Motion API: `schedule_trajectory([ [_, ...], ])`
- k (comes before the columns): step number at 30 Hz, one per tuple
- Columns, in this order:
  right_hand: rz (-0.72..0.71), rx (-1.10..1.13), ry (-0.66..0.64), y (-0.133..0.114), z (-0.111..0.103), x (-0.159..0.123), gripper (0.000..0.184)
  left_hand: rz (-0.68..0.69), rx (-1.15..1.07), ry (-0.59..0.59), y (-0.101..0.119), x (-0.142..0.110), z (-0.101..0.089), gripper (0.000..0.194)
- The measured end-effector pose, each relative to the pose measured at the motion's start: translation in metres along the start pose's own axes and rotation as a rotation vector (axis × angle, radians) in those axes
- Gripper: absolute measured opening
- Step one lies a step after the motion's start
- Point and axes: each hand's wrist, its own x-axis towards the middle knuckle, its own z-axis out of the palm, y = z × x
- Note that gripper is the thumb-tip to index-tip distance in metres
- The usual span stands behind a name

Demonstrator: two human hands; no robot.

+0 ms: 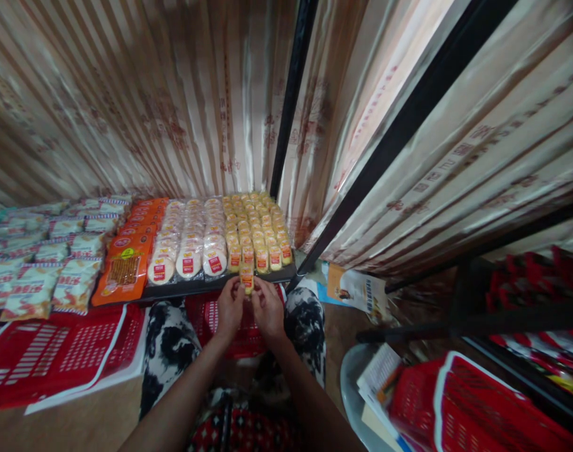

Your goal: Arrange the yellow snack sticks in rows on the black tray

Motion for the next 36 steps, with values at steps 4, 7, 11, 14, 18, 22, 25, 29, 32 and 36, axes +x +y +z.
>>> schedule_trajectory([
  [4, -0.007, -0.025, 0.013, 0.003, 0.002, 0.003, 0.038, 0.06, 0.061, 0.011, -0.004, 0.007, 0.003, 0.028],
  [7, 0.015, -0.008, 0.009, 0.006, 0.005, 0.006, 0.039, 0.125, 0.154, 0.058, -0.008, 0.013, 0.005, 0.026],
  [11, 0.042, 0.023, -0.017, 0.01, 0.01, 0.01, 0.041, 0.162, 0.22, 0.074, -0.014, 0.02, 0.008, 0.027],
  [14, 0.044, 0.03, -0.011, 0.012, 0.013, 0.011, 0.043, 0.163, 0.226, 0.082, -0.017, 0.023, 0.009, 0.027],
  [18, 0.035, 0.029, 0.005, 0.012, 0.014, 0.011, 0.044, 0.174, 0.265, 0.071, -0.018, 0.026, 0.01, 0.024],
  [22, 0.012, 0.044, 0.008, 0.014, 0.016, 0.01, 0.043, 0.201, 0.325, 0.074, -0.018, 0.026, 0.011, 0.023],
  [25, -0.009, 0.048, 0.028, 0.016, 0.016, 0.01, 0.04, 0.231, 0.342, 0.088, -0.02, 0.026, 0.011, 0.023],
  [29, -0.048, 0.047, 0.054, 0.019, 0.019, 0.012, 0.039, 0.238, 0.343, 0.08, -0.022, 0.03, 0.012, 0.023],
  [32, -0.071, 0.036, 0.06, 0.024, 0.022, 0.012, 0.04, 0.251, 0.357, 0.079, -0.024, 0.033, 0.012, 0.024],
  [36, -0.104, 0.021, 0.066, 0.028, 0.024, 0.01, 0.042, 0.294, 0.422, 0.074, -0.024, 0.033, 0.011, 0.025],
])
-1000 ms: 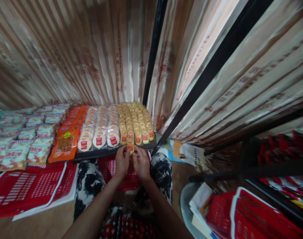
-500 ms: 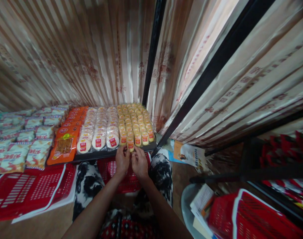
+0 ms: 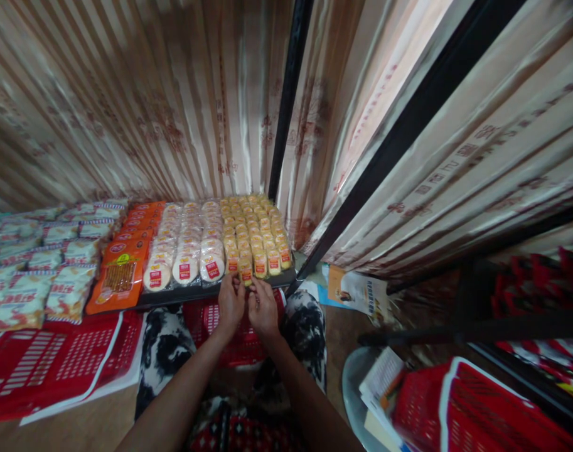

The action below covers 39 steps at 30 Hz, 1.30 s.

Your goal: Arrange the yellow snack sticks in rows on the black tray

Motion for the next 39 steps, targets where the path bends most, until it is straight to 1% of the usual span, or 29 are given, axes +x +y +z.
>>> schedule_trajectory([
  [7, -0.011, -0.02, 0.008, 0.001, -0.001, 0.001, 0.042, 0.164, 0.126, 0.032, -0.002, -0.004, -0.004, 0.02],
  [9, -0.014, -0.021, 0.007, 0.001, -0.001, 0.001, 0.042, 0.244, 0.18, 0.046, -0.004, -0.006, -0.006, 0.02],
  [13, -0.003, -0.021, 0.01, 0.001, 0.0, 0.0, 0.042, 0.451, 0.333, 0.062, -0.006, -0.009, -0.006, 0.018],
  [15, 0.011, -0.016, 0.008, 0.002, 0.0, 0.0, 0.042, 0.507, 0.369, 0.05, -0.007, -0.009, -0.006, 0.02],
  [20, 0.019, 0.009, 0.001, 0.006, 0.001, -0.001, 0.043, 0.523, 0.391, 0.042, -0.01, -0.005, -0.002, 0.024],
  [24, -0.004, 0.014, -0.011, 0.005, -0.001, 0.0, 0.042, 0.503, 0.425, 0.028, -0.011, -0.002, 0.0, 0.032],
  [27, -0.029, -0.014, -0.004, 0.004, -0.003, 0.0, 0.04, 0.475, 0.434, 0.028, -0.009, 0.0, 0.002, 0.034],
  [30, -0.079, -0.111, 0.022, 0.003, -0.007, 0.001, 0.038, 0.454, 0.429, 0.024, -0.008, 0.001, 0.005, 0.033],
  [34, -0.184, -0.275, 0.068, 0.002, -0.018, 0.006, 0.038, 0.454, 0.405, 0.028, -0.007, 0.001, 0.007, 0.032],
  [37, -0.231, -0.361, 0.095, 0.001, -0.025, 0.015, 0.04, 0.477, 0.429, 0.056, -0.007, 0.001, 0.005, 0.031],
  [39, -0.234, -0.419, 0.1, 0.002, -0.027, 0.023, 0.041, 0.505, 0.466, 0.076, -0.005, 0.002, 0.004, 0.031],
])
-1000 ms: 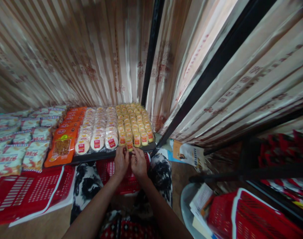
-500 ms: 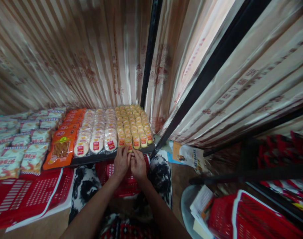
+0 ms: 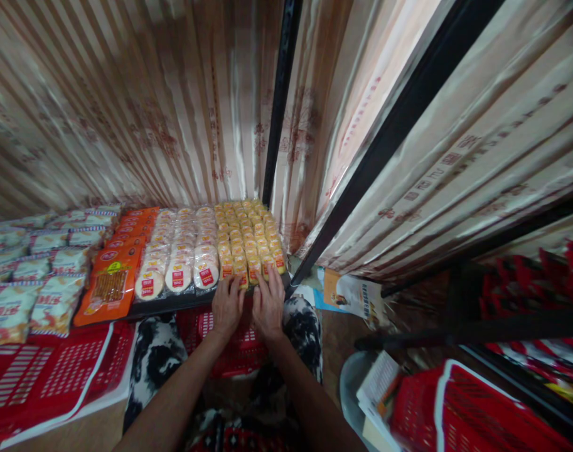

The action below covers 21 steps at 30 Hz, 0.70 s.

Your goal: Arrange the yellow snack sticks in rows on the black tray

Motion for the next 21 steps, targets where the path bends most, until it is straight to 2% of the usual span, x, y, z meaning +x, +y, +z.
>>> schedule_trajectory([
  [9, 0.049, -0.195, -0.009, 0.008, 0.01, 0.027, 0.042, 0.091, 0.098, 0.057, -0.001, 0.002, -0.003, 0.035],
  [21, 0.069, -0.249, 0.009, 0.022, 0.021, 0.042, 0.056, 0.107, 0.095, 0.07, -0.005, 0.002, 0.001, 0.038],
])
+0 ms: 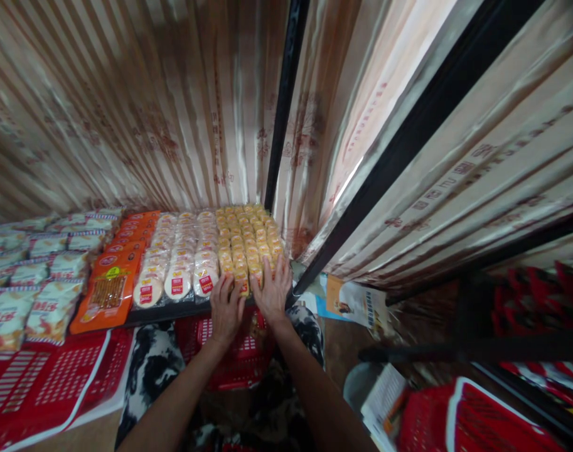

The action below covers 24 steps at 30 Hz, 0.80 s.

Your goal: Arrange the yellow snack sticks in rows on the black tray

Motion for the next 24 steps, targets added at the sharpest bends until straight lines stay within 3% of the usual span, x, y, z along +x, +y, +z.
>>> schedule_trajectory([
  [24, -0.015, -0.02, -0.016, 0.001, 0.008, 0.01, 0.052, -0.053, -0.025, -0.006, -0.001, 0.0, 0.013, 0.038],
])
